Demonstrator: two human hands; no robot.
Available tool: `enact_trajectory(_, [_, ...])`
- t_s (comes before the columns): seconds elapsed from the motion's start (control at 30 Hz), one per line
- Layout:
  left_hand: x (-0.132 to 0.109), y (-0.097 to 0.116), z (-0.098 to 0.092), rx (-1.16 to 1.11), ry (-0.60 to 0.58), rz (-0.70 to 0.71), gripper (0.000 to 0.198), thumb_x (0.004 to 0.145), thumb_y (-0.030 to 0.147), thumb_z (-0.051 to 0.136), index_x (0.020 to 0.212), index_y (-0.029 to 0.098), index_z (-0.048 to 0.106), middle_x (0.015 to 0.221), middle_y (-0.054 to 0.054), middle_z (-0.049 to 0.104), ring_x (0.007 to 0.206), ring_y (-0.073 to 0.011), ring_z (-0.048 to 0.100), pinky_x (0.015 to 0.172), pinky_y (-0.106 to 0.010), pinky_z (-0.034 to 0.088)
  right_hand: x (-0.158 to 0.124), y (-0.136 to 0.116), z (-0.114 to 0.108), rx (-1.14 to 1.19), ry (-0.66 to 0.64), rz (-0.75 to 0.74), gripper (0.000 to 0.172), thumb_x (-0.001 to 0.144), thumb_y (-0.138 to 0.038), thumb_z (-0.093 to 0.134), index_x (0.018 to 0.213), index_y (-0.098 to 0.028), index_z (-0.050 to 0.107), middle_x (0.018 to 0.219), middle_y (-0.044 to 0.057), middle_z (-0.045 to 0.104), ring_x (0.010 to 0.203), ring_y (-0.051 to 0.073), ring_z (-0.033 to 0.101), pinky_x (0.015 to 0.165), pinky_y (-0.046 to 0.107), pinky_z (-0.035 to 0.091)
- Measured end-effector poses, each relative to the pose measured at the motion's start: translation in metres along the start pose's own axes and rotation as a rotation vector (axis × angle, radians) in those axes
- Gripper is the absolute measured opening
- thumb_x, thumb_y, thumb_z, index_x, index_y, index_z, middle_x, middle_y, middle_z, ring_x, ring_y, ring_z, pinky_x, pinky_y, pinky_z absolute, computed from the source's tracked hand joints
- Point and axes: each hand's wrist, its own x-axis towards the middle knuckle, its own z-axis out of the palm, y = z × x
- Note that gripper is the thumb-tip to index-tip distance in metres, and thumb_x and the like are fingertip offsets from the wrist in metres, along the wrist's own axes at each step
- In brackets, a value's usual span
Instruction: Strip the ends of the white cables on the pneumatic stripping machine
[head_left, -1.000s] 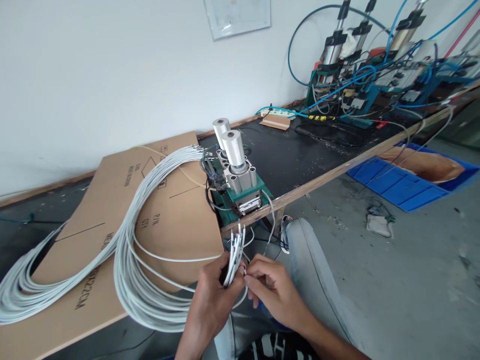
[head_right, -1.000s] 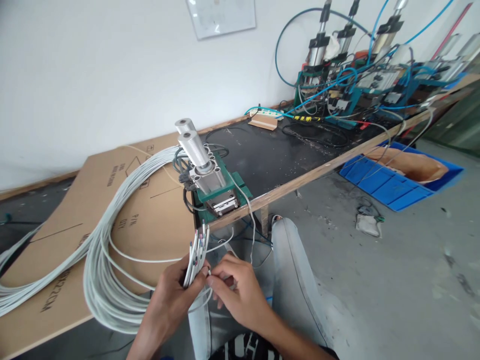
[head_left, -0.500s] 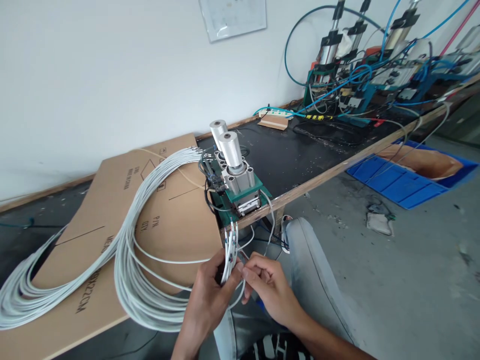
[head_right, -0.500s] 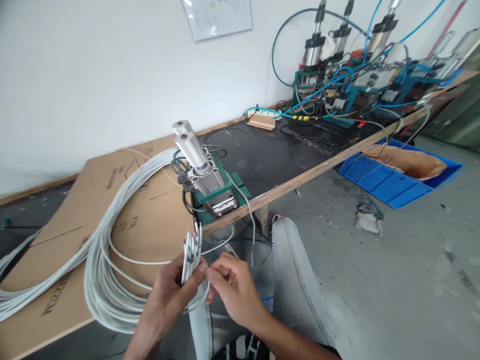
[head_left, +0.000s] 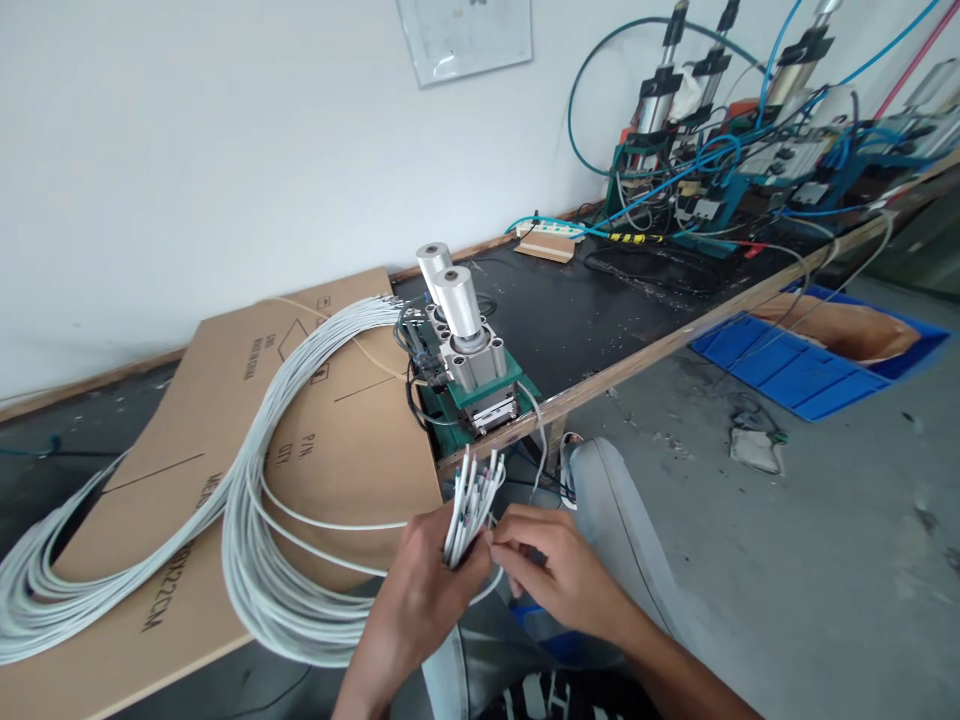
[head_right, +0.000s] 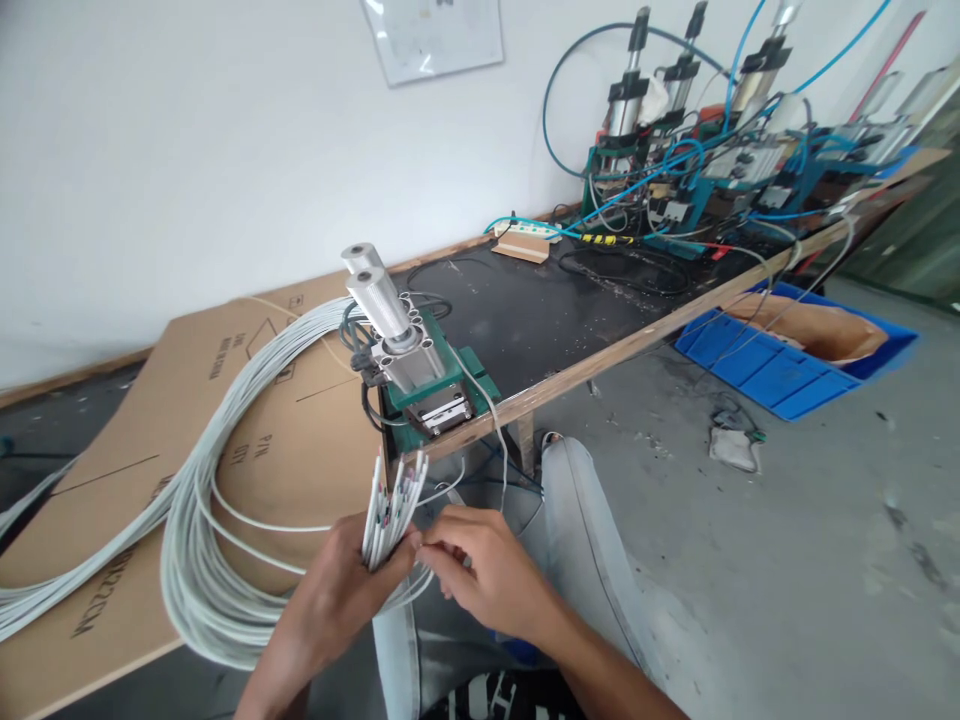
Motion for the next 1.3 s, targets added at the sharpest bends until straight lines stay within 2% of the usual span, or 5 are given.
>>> enact_trajectory(0.23, [-0.002, -0.005, 0.003, -0.209, 0.084, -0.151, 0.039, 0.093, 0.047, 0.057, 0.065, 0.021, 0.050, 0.055, 0.006, 0.039, 0.049, -0.0108, 0.031, 0.044, -0.023, 0.027, 0.000, 0.027, 0.055, 0.818, 0.231, 0.280, 0.045, 0.085, -0.061, 0.076, 0.078, -0.017, 0.066, 0.054, -0.004, 0.060, 0.040, 0.010, 0.056, 0.045, 0.025, 0.058])
enact_trajectory(0.77, [0.008, 0.001, 0.006, -0.217, 0.090, -0.152, 0.037, 0.091, 0.048, 0.060, 0.069, 0.019, 0.057, 0.057, 0.004, 0.046, 0.053, -0.0120, 0.038, 0.047, -0.023, 0.032, 0.000, 0.020, 0.047, 0.735, 0.231, 0.244, 0.042, 0.090, -0.056, 0.073, 0.077, -0.017, 0.064, 0.051, -0.003, 0.063, 0.041, 0.012, 0.061, 0.048, 0.023, 0.058])
enact_trajectory(0.9, [0.008, 0.001, 0.011, -0.252, 0.091, -0.168, 0.040, 0.094, 0.050, 0.057, 0.068, 0.021, 0.051, 0.054, 0.007, 0.040, 0.048, -0.0105, 0.033, 0.045, -0.023, 0.028, -0.011, 0.025, 0.037, 0.507, 0.320, 0.048, 0.022, 0.100, -0.041, 0.062, 0.112, -0.022, 0.068, 0.074, -0.001, 0.070, 0.051, 0.013, 0.067, 0.053, 0.025, 0.060])
enact_trajectory(1.07, [0.006, -0.003, 0.020, -0.244, 0.068, -0.166, 0.042, 0.096, 0.052, 0.055, 0.069, 0.022, 0.050, 0.055, 0.006, 0.045, 0.051, -0.0120, 0.040, 0.049, -0.025, 0.036, -0.027, 0.028, 0.012, -0.351, 0.287, -0.479, 0.030, 0.098, -0.013, 0.061, 0.123, -0.028, 0.069, 0.103, 0.007, 0.076, 0.085, 0.018, 0.075, 0.074, 0.028, 0.061])
enact_trajectory(1.3, [0.026, -0.007, 0.017, 0.245, 0.004, -0.085, 0.033, 0.102, 0.031, 0.037, 0.107, 0.014, 0.065, 0.114, -0.019, 0.072, 0.106, -0.0293, 0.069, 0.092, -0.039, 0.050, -0.030, 0.038, 0.011, -0.691, 0.410, -0.571, 0.018, 0.099, -0.012, 0.062, 0.115, -0.016, 0.069, 0.096, 0.009, 0.076, 0.084, 0.015, 0.074, 0.074, 0.024, 0.061])
